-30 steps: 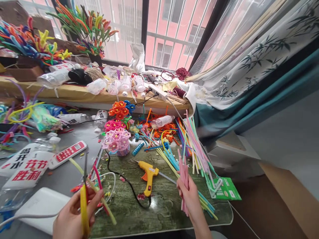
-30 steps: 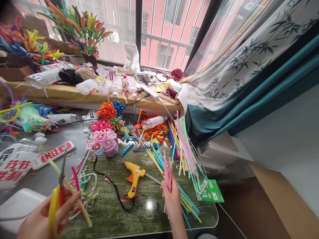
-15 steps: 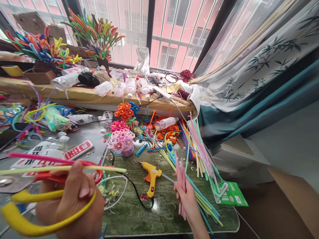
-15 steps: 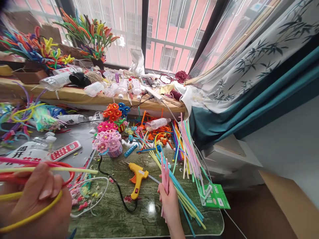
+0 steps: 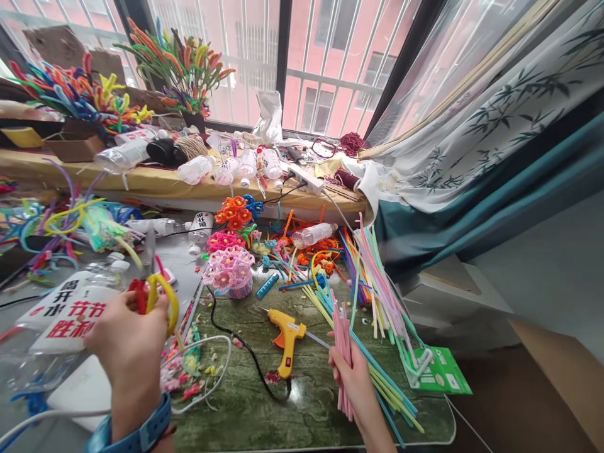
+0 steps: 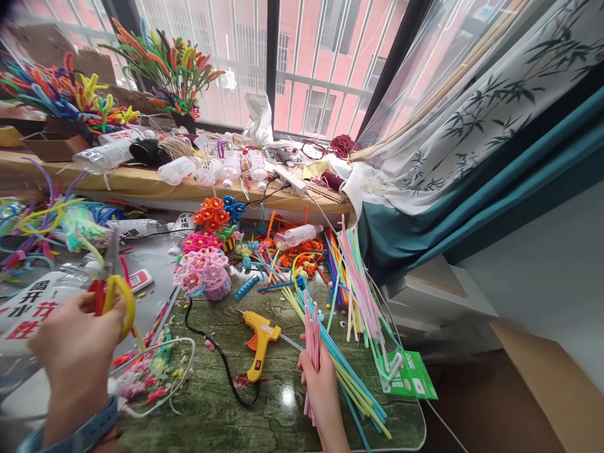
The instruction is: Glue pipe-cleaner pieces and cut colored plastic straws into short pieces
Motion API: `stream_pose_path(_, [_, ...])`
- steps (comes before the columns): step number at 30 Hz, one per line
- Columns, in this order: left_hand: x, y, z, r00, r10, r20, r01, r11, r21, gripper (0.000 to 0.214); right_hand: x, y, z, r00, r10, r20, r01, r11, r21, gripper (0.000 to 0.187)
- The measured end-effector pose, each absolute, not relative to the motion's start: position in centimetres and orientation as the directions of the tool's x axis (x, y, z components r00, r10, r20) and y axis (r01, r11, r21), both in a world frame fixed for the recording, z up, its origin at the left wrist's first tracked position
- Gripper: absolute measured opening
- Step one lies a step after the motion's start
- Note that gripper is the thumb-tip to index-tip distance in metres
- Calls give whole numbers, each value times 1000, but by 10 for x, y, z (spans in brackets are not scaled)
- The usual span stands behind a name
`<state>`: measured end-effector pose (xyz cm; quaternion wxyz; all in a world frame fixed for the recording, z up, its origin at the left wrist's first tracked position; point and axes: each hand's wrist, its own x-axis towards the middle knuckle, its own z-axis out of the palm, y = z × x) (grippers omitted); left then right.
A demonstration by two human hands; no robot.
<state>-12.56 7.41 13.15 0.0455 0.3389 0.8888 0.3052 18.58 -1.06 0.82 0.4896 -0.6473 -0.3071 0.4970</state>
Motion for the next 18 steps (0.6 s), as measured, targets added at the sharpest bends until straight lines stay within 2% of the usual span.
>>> stream_pose_path(2, [-121,81,129,-726,686,57,634,634,444,19,186,-10,6,320,885,-339,-79,-332,-940,54])
stream_pose_path(3, [-118,84,128,-703,710,39,655,626,423,20,187,-10,5,322,885,-335,-72,-330,-941,55])
stream_pose_path(9, [-110,91,122,-633,773,25,712,570,410,39,192,-11,-2,342,883,-321,-45,-326,-944,58])
stream_pose_path(15, [-112,90,119,-670,740,64,688,586,427,44,197,-17,-8,379,867,-325,-18,-344,-939,55])
stream_pose_path(17, [-113,88,117,-719,686,115,642,591,489,38,197,-18,-9,394,861,-321,-9,-346,-938,55])
stream_pose_path(18, [-113,87,116,-743,654,146,605,560,566,34,198,-19,-9,404,858,-316,-7,-342,-940,55])
